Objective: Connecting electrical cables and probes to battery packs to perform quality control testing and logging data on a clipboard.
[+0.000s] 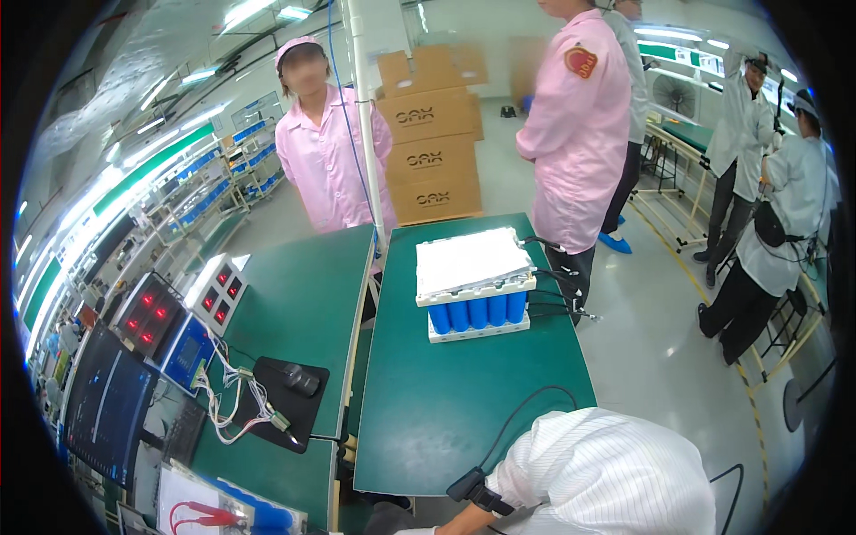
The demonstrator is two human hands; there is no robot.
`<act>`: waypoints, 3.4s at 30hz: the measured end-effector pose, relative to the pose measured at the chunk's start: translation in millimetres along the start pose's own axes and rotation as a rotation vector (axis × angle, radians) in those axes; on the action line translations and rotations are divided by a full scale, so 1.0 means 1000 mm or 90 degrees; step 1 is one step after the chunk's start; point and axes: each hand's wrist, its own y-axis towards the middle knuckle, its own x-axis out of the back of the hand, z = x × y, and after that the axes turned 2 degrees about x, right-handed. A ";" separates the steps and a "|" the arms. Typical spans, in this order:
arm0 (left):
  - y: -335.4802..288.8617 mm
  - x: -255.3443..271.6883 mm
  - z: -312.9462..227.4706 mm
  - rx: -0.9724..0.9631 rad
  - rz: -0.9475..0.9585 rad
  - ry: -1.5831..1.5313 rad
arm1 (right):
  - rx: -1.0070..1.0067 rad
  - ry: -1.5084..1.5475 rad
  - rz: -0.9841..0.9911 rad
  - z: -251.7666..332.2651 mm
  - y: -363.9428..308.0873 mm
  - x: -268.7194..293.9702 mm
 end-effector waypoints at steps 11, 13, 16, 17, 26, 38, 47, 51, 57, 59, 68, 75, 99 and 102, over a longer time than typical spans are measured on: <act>-0.098 -0.002 -0.022 0.249 0.165 -0.091 | -0.148 -0.056 0.048 0.026 -0.011 -0.011; -0.110 0.011 -0.007 0.302 0.155 -0.076 | -0.171 -0.042 0.088 0.012 0.005 -0.006; -0.139 0.036 0.040 0.435 0.146 -0.065 | 0.028 -0.153 0.185 0.012 0.014 -0.017; -0.150 0.024 0.059 0.492 0.173 -0.097 | 0.465 -0.513 0.199 0.004 0.012 0.015; -0.181 0.031 0.036 0.523 -0.049 -0.241 | -0.210 -0.129 0.180 0.015 -0.001 -0.011; -0.260 0.013 0.074 0.766 -0.022 -0.285 | -0.214 -0.132 0.217 -0.003 -0.002 -0.005; -0.223 0.031 -0.078 0.847 -0.058 -0.816 | -0.174 -0.005 0.141 0.013 -0.003 -0.018; -0.216 0.016 -0.096 0.829 0.085 -0.982 | -0.187 -0.005 0.135 0.005 -0.003 -0.012; -0.216 0.012 -0.107 0.718 0.081 -0.913 | -0.199 -0.005 0.129 0.007 -0.007 -0.014; -0.218 0.010 -0.107 0.693 0.077 -0.909 | -0.195 -0.005 0.128 0.009 -0.008 -0.013; -0.219 0.007 -0.099 0.621 0.045 -0.852 | -0.192 0.016 0.119 0.006 -0.004 -0.016; -0.221 0.009 -0.115 0.650 0.120 -0.721 | -0.176 0.058 0.088 0.018 -0.012 -0.010; -0.203 0.012 -0.107 0.937 0.016 -0.896 | 0.288 -0.940 -0.665 0.204 0.156 0.140; -0.204 0.009 -0.105 0.927 0.019 -0.896 | 0.297 -0.948 -0.675 0.201 0.159 0.147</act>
